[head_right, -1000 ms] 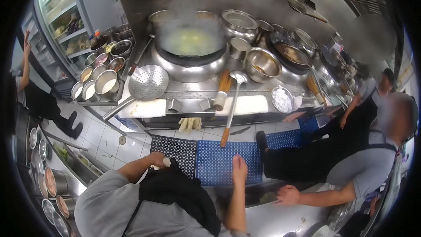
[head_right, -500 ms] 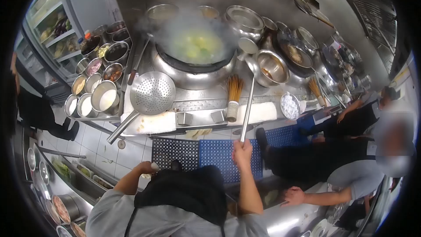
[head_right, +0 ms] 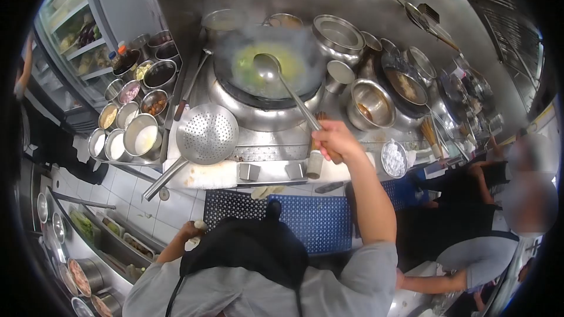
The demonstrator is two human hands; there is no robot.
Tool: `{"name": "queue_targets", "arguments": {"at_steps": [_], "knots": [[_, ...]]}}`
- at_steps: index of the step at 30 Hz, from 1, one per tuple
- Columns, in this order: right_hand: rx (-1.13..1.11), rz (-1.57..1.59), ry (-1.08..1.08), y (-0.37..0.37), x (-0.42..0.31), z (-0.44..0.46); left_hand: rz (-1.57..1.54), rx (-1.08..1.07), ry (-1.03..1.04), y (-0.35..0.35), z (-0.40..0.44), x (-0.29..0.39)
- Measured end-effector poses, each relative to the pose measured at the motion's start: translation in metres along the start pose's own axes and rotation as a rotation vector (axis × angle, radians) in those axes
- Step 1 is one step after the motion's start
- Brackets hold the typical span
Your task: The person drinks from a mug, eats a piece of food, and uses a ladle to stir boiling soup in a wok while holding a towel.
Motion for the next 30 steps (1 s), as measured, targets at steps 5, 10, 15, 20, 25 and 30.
{"name": "queue_targets", "arguments": {"at_steps": [5, 10, 15, 20, 25, 30], "knots": [[0.156, -0.122, -0.196, 0.0, -0.027, 0.055, -0.085, 0.094, -0.008, -0.001, 0.01, 0.018], [0.352, -0.311, -0.235, -0.006, -0.037, 0.118, -0.092, 0.087, 0.029, 0.006, -0.016, 0.023], [0.209, -0.185, -0.107, 0.014, -0.032, 0.15, 0.069, 0.048, 0.075, 0.085, 0.027, -0.084], [0.215, -1.01, -0.377, 0.025, -0.033, 0.129, -0.112, -0.085, -0.26, 0.015, -0.064, -0.021], [0.38, -1.602, -0.471, 0.007, -0.007, 0.074, -0.098, -0.112, -0.171, 0.001, -0.048, -0.02], [0.512, -1.671, -0.374, -0.007, 0.01, 0.004, 0.088, -0.177, -0.031, -0.008, -0.013, 0.0]]}}
Point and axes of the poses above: each hand's wrist, its own z-axis towards the middle knuckle, its own y-axis out of the palm, x = y × z, the point moved 3 cm from there along z, towards the middle knuckle
